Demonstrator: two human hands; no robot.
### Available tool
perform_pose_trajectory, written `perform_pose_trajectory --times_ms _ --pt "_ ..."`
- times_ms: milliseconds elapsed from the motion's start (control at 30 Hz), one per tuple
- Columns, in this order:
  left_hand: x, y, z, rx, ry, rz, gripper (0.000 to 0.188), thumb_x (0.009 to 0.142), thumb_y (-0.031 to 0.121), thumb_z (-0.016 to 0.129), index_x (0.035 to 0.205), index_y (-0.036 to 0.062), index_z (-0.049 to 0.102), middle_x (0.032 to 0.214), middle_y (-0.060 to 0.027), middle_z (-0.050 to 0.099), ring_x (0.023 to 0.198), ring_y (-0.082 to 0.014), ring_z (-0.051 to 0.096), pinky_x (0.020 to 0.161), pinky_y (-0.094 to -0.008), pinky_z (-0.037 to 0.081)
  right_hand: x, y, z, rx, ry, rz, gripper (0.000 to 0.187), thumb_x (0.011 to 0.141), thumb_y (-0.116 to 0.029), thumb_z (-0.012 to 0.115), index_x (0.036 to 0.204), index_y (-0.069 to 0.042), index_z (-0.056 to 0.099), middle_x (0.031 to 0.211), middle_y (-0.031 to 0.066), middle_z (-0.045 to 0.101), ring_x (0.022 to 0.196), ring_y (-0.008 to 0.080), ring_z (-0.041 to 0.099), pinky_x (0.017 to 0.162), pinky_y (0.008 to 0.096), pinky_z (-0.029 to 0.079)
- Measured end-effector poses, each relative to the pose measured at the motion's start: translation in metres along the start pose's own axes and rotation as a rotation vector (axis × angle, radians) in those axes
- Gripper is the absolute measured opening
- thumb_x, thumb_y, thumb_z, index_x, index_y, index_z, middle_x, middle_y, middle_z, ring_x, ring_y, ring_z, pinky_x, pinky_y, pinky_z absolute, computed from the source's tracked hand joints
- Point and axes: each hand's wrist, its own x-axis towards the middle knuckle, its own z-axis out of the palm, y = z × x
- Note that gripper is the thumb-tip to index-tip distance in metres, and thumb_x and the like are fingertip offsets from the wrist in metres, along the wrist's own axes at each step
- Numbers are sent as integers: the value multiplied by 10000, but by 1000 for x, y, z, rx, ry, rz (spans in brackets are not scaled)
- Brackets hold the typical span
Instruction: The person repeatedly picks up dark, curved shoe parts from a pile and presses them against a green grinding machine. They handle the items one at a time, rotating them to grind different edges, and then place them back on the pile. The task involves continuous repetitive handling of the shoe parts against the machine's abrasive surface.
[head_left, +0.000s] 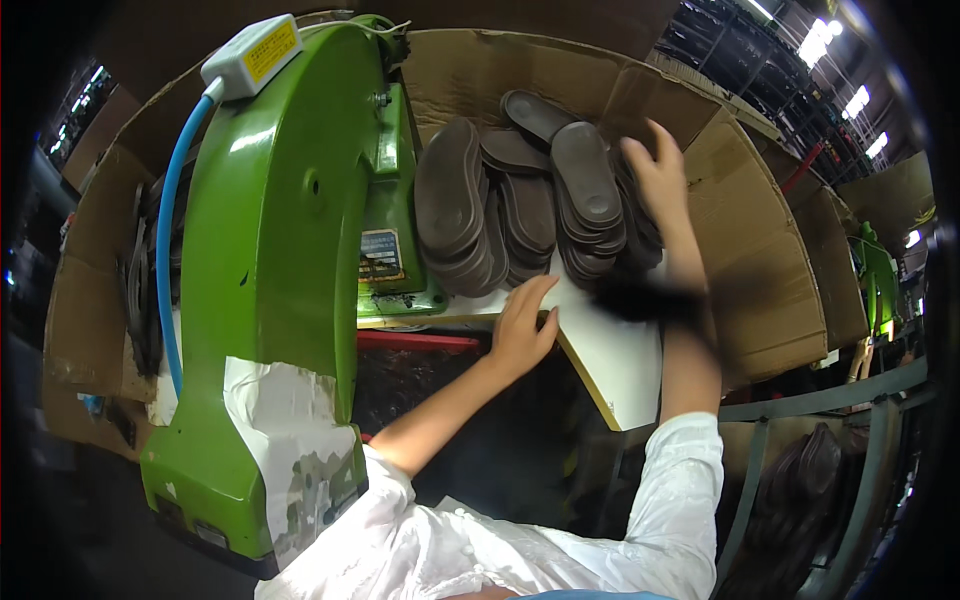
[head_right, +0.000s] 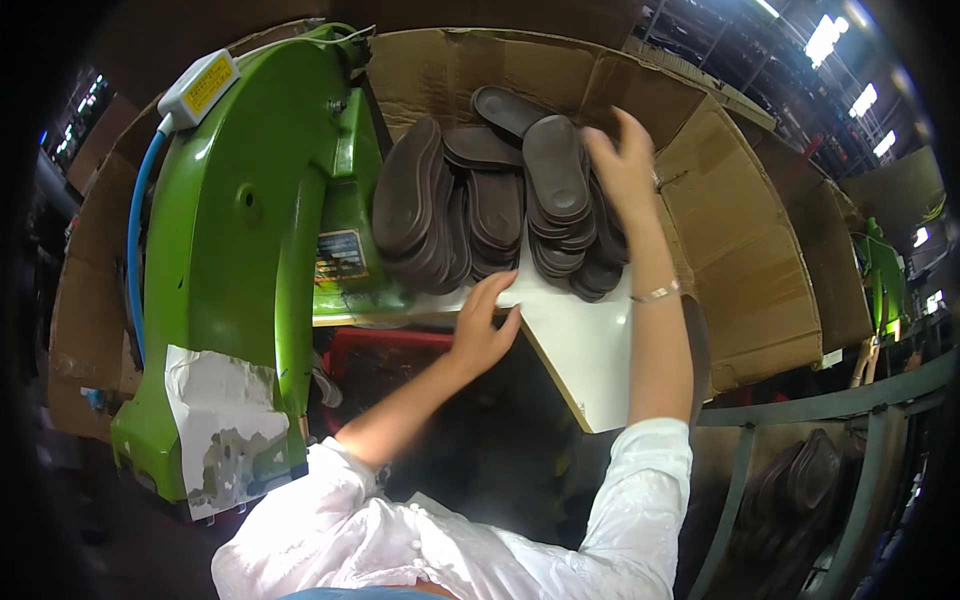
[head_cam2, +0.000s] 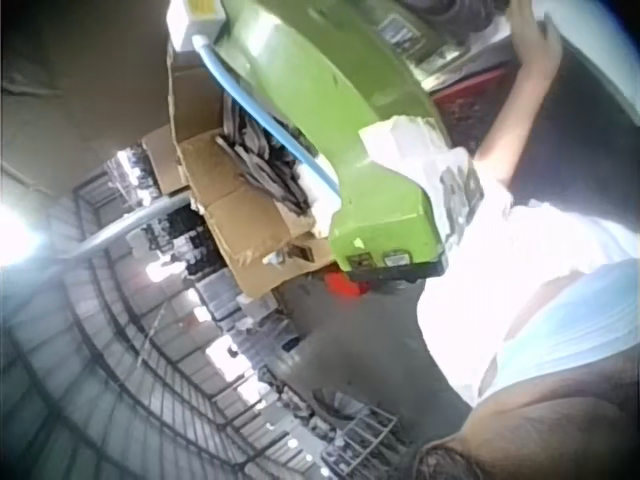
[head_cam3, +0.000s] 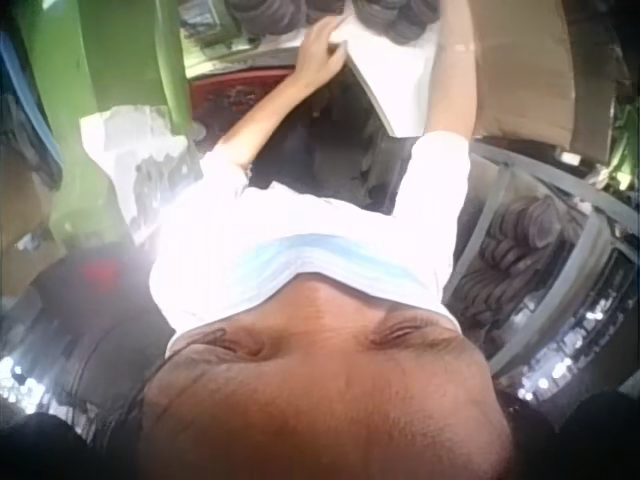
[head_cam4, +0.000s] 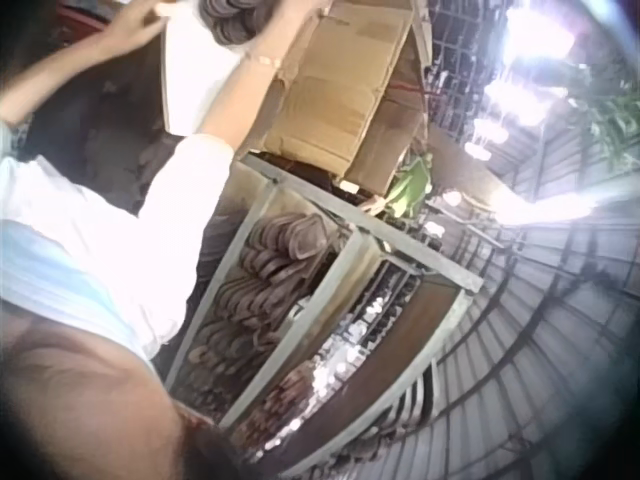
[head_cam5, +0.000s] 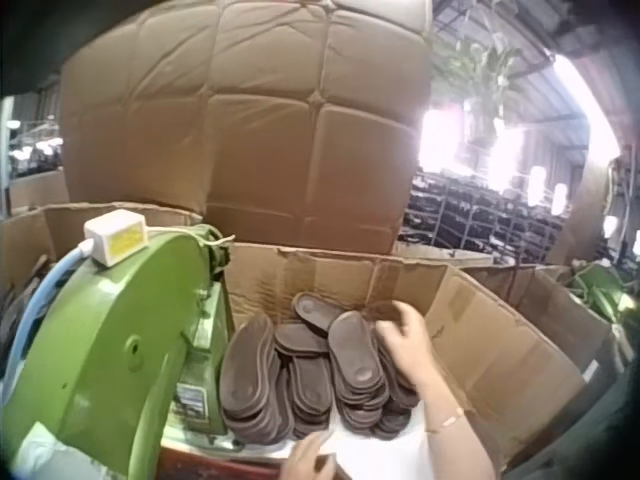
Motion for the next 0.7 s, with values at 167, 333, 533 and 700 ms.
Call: perform_pose_trajectory --times_ms 167,333,533,700 --pt "-31 7 -44 310 455 145 601 667 97 699 1159 -3 369 1256 -267 288 1113 -391 359 924 -456 305 29 -49 106 -446 -173 -271 635 732 -258 595 1281 -61 342 1283 238 351 1134 378 418 882 426 433" --pt "-27 -10 -89 258 250 65 820 647 76 724 1290 -11 224 1322 -249 244 1218 -384 299 976 -419 303 66 -47 155 -615 -361 -50 545 741 -250 632 1220 -156 389 1137 205 462 950 329 567 750 427 496" --pt "-7 -6 -104 292 180 -40 915 646 108 741 1326 -59 152 1324 -258 261 1227 -352 315 1005 -394 286 81 -21 155 -833 -110 -397 266 722 -221 648 906 -118 486 787 130 591 702 276 644 545 348 527" --pt "11 -3 -92 108 207 -147 988 628 155 767 1339 -38 109 1305 -273 273 1204 -396 326 989 -430 300 77 -25 116 -666 -8 -284 288 708 -136 605 938 -72 444 829 156 569 706 332 625 583 386 525"
